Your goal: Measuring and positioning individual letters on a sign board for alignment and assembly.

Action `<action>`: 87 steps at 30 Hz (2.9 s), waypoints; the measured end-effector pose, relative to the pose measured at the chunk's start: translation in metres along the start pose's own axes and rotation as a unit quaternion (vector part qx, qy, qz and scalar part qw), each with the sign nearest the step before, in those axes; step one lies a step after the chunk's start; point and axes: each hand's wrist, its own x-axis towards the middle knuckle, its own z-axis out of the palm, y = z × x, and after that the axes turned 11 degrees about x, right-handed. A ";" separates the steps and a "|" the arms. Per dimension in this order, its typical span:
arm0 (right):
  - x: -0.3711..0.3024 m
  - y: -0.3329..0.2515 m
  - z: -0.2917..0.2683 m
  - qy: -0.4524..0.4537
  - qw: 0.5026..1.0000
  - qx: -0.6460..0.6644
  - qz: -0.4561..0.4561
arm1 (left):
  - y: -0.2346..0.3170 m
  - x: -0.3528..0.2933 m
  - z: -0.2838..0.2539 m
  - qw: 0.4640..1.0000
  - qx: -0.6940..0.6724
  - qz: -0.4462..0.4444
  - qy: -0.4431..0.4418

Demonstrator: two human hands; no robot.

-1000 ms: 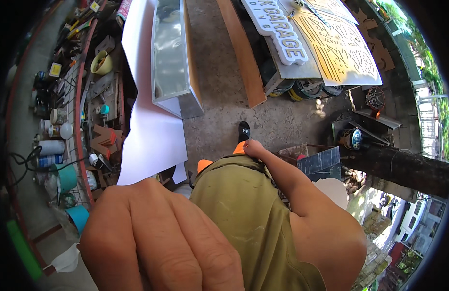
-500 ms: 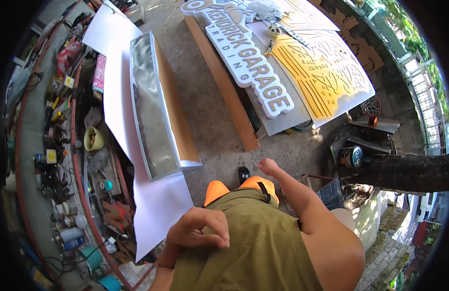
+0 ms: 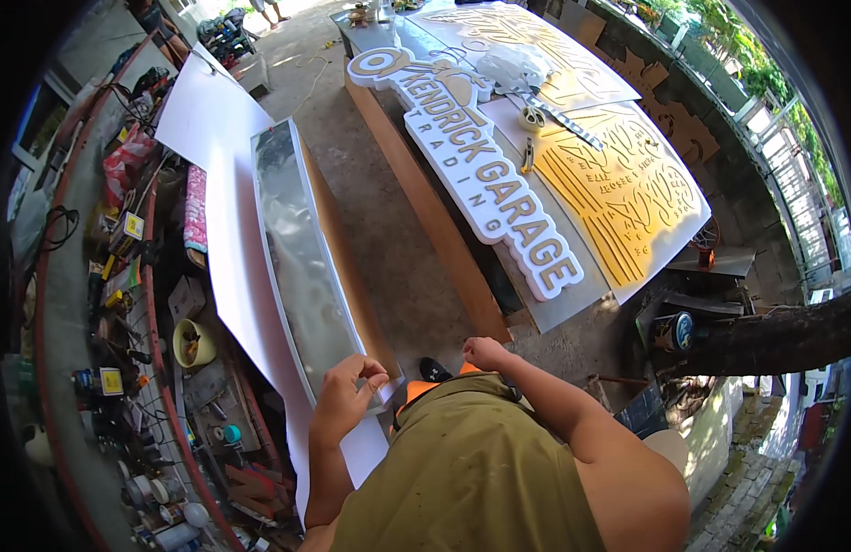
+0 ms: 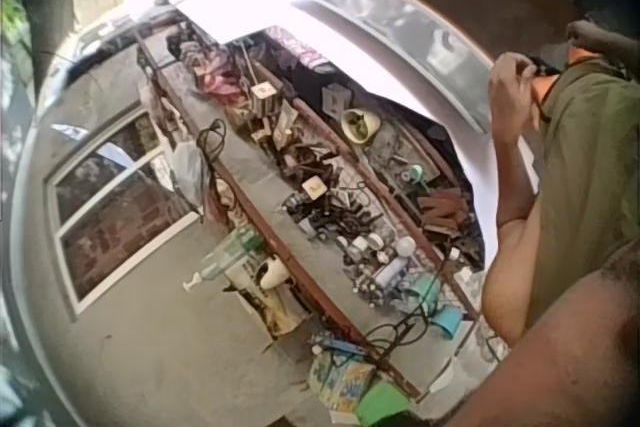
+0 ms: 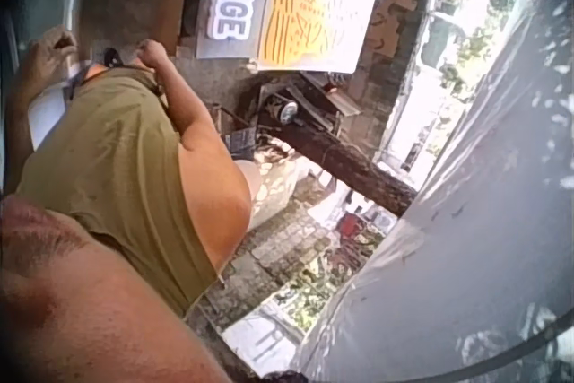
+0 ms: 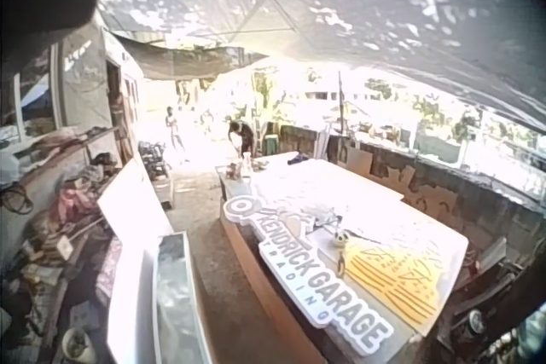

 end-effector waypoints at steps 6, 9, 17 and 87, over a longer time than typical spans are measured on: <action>0.038 -0.023 -0.009 0.029 0.999 -0.038 0.024 | -0.038 0.010 -0.025 0.999 -0.032 -0.020 0.038; 0.063 -0.036 -0.011 0.002 0.999 -0.029 0.018 | -0.047 0.020 -0.024 0.999 -0.007 -0.019 0.035; 0.138 -0.061 -0.039 -0.069 0.996 -0.062 0.004 | -0.048 0.080 -0.024 0.996 -0.028 -0.079 -0.020; 0.582 -0.247 -0.242 -0.073 0.994 -0.058 -0.049 | -0.259 0.537 -0.204 0.990 0.116 -0.084 0.007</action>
